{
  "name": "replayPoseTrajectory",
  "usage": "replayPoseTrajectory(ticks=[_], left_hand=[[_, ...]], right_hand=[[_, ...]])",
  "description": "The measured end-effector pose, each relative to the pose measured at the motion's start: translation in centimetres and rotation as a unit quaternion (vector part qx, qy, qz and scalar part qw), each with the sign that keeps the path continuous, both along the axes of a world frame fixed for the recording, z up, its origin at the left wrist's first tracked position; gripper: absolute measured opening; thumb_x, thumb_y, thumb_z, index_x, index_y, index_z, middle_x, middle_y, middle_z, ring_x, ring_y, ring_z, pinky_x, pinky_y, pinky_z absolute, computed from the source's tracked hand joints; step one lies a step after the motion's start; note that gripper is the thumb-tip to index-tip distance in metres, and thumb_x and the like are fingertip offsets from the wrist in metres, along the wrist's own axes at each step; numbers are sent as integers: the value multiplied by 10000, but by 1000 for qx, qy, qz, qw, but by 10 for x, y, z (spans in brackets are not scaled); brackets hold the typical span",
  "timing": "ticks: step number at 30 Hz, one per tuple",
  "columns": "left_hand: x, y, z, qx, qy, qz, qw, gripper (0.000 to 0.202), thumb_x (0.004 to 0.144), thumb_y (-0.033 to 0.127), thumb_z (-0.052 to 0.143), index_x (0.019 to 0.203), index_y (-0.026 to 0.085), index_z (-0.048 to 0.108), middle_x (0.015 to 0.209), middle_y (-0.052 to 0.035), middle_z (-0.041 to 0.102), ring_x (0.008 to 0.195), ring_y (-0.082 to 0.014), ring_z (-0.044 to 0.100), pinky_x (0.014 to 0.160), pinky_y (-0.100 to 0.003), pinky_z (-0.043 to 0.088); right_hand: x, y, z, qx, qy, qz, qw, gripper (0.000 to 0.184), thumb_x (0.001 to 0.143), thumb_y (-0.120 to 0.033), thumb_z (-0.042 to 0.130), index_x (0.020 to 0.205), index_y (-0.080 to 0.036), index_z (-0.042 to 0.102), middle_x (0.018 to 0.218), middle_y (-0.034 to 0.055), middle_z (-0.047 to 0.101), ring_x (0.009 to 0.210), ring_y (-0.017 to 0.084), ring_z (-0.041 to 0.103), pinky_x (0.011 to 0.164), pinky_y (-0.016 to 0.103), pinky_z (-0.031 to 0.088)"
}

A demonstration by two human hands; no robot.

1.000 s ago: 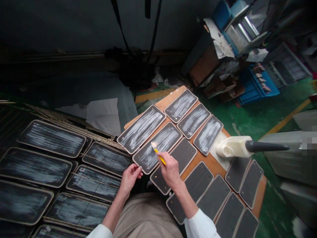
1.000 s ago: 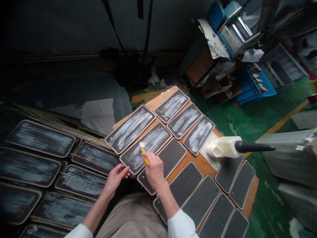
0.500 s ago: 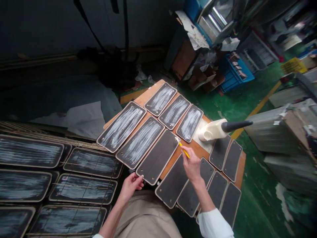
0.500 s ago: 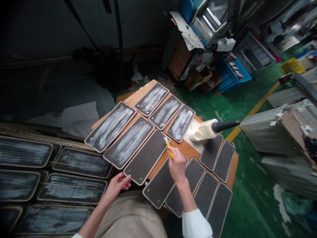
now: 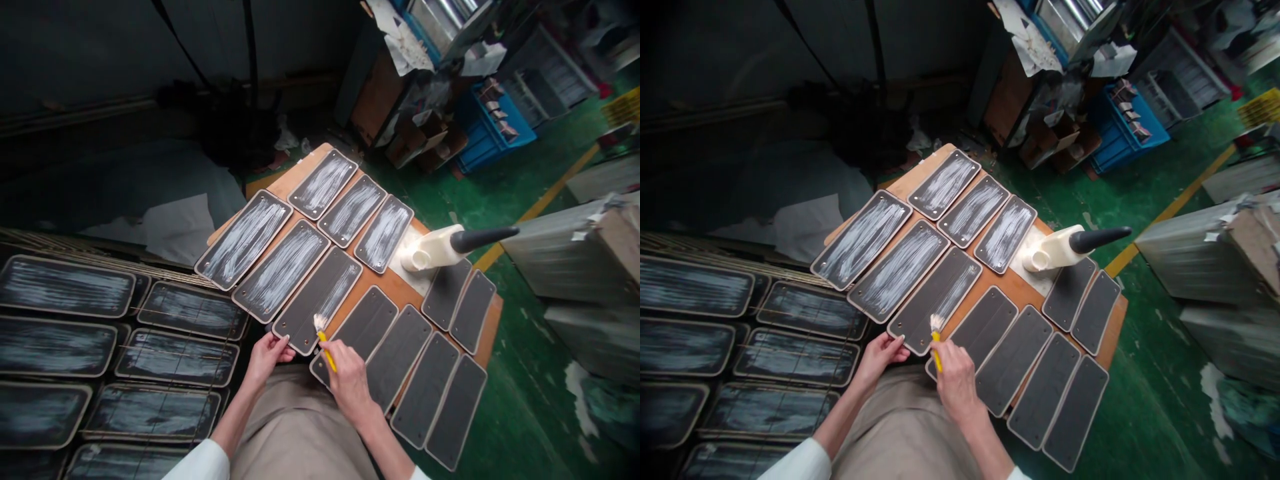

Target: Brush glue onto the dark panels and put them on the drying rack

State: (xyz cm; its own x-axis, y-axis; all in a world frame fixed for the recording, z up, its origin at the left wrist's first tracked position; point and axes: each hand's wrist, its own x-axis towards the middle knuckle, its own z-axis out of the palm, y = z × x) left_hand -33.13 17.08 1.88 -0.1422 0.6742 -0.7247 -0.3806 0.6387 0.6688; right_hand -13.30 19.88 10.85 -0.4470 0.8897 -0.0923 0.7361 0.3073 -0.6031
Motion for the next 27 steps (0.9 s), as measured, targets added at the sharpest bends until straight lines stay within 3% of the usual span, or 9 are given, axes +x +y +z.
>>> replayPoseTrajectory(ticks=[3, 6, 10, 14, 16, 18, 23, 25, 27], left_hand=[[1, 0, 1, 0, -7, 8, 1000, 389, 704, 418, 757, 880, 108, 603, 654, -57, 712, 574, -141, 683, 579, -225, 578], [1, 0, 2, -3, 2, 13, 1000, 387, 701, 411, 760, 879, 105, 605, 645, -47, 702, 562, -137, 674, 562, -226, 575], [0, -2, 0, 1, 11, 6, 1000, 385, 719, 398, 750, 911, 91, 621, 673, -52, 707, 588, -134, 676, 587, -227, 579], [-2, -5, -3, 12, 10, -3, 1000, 382, 727, 391, 745, 927, 87, 630, 705, -61, 717, 617, -139, 683, 614, -233, 582], [-3, -5, -4, 17, 14, -4, 1000, 380, 728, 395, 742, 920, 86, 631, 688, -61, 715, 601, -140, 678, 600, -233, 577], [-3, -5, -3, 20, 17, -4, 1000, 377, 724, 395, 742, 906, 85, 630, 668, -59, 711, 581, -140, 672, 582, -231, 570], [-3, -1, 0, 19, 26, -7, 999, 368, 713, 402, 741, 874, 90, 632, 643, -47, 703, 561, -136, 661, 564, -227, 558], [-4, 0, 1, 22, 33, -10, 999, 363, 710, 411, 740, 853, 94, 634, 639, -38, 697, 557, -131, 654, 561, -227, 556], [-4, 0, 1, 23, 40, -15, 999, 366, 712, 418, 735, 854, 95, 634, 630, -33, 692, 548, -130, 646, 553, -229, 552]], right_hand=[[-3, -12, 11, -77, 62, 23, 995, 178, 997, -213, 435, 1085, -225, 590, 980, 45, 643, 821, 194, 604, 723, 304, 455], [5, 5, 20, -113, 125, -11, 986, 168, 1004, -247, 444, 1085, -238, 592, 1008, 32, 642, 881, 184, 619, 771, 290, 468], [24, 66, 12, 9, 132, -83, 988, 191, 1007, -274, 444, 1117, -226, 593, 1017, 47, 635, 911, 187, 622, 798, 294, 463], [29, 109, -10, 127, 47, -89, 987, 204, 1005, -242, 441, 1128, -194, 597, 1011, 76, 637, 906, 202, 613, 785, 301, 444], [22, 102, -18, 134, -1, -58, 989, 207, 1001, -207, 435, 1122, -183, 602, 983, 85, 641, 871, 208, 606, 764, 306, 434], [12, 75, -20, 109, -23, -11, 994, 223, 998, -173, 416, 1125, -181, 599, 957, 88, 642, 844, 212, 596, 749, 314, 425], [-9, -2, -4, -48, 55, 65, 995, 203, 994, -195, 433, 1134, -215, 579, 991, 61, 640, 848, 206, 594, 739, 307, 436], [-11, -9, 1, -107, 112, 49, 987, 175, 991, -219, 460, 1113, -232, 585, 998, 40, 641, 858, 190, 605, 756, 289, 450], [-8, 2, 2, -132, 162, 6, 978, 157, 989, -235, 473, 1083, -240, 599, 1000, 25, 643, 886, 180, 614, 784, 274, 458]])
